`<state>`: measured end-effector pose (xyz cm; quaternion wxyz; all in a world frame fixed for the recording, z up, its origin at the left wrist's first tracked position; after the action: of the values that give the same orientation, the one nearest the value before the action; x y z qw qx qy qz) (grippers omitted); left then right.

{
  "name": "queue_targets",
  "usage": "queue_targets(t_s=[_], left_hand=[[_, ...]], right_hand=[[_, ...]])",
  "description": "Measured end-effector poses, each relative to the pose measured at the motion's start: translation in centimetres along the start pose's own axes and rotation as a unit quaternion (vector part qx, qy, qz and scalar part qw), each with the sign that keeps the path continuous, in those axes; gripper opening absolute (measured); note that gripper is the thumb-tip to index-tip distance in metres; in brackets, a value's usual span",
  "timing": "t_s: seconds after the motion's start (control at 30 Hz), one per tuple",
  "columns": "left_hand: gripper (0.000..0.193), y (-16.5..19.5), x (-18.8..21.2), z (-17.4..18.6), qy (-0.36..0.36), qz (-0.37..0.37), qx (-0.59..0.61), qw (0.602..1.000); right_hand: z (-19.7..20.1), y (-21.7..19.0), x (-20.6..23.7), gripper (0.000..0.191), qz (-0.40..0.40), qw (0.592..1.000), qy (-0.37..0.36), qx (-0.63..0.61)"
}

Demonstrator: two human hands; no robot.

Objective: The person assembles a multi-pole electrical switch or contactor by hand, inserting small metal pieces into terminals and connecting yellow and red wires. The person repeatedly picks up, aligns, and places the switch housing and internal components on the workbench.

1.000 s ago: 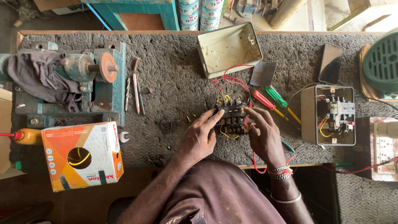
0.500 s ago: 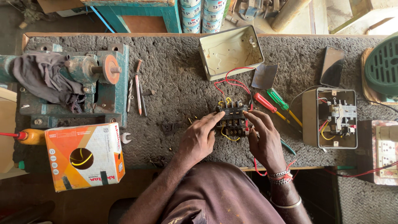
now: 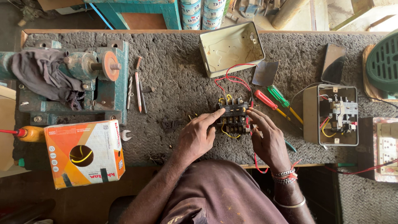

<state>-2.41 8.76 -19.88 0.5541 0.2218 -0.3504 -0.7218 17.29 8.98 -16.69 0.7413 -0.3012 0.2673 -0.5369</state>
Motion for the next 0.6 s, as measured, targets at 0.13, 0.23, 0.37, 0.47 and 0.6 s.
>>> queue_targets(t_s=[0.13, 0.23, 0.37, 0.47, 0.6], left_hand=[[0.065, -0.3, 0.1, -0.2, -0.022, 0.026, 0.006, 0.999], [0.066, -0.2, 0.1, -0.2, -0.027, 0.028, 0.007, 0.999], [0.067, 0.0, 0.1, 0.0, -0.023, 0.024, 0.012, 0.999], [0.068, 0.0, 0.1, 0.1, -0.016, 0.021, 0.018, 0.999], [0.068, -0.5, 0.0, -0.4, -0.024, 0.038, 0.022, 0.999]], right_hand=[[-0.2, 0.7, 0.3, 0.054, -0.007, 1.0, -0.012, -0.021], [-0.4, 1.3, 0.5, 0.054, -0.026, 0.999, -0.018, -0.032], [-0.6, 1.5, 0.6, 0.056, -0.034, 0.999, -0.023, -0.036], [-0.6, 1.5, 0.5, 0.057, -0.036, 0.998, -0.024, -0.044], [-0.6, 1.7, 0.4, 0.057, -0.036, 0.998, -0.026, -0.049]])
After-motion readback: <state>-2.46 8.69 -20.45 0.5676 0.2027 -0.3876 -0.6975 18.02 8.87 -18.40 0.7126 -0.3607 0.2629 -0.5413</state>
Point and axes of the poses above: each hand's wrist, its own x-axis away from the middle knuckle, its own z-axis out of the back of the hand, y = z × x, the point moved 7 cm from there along -x, towards the middle knuckle, and after that the axes turned 4 degrees about -y, right-handed, at the moved point
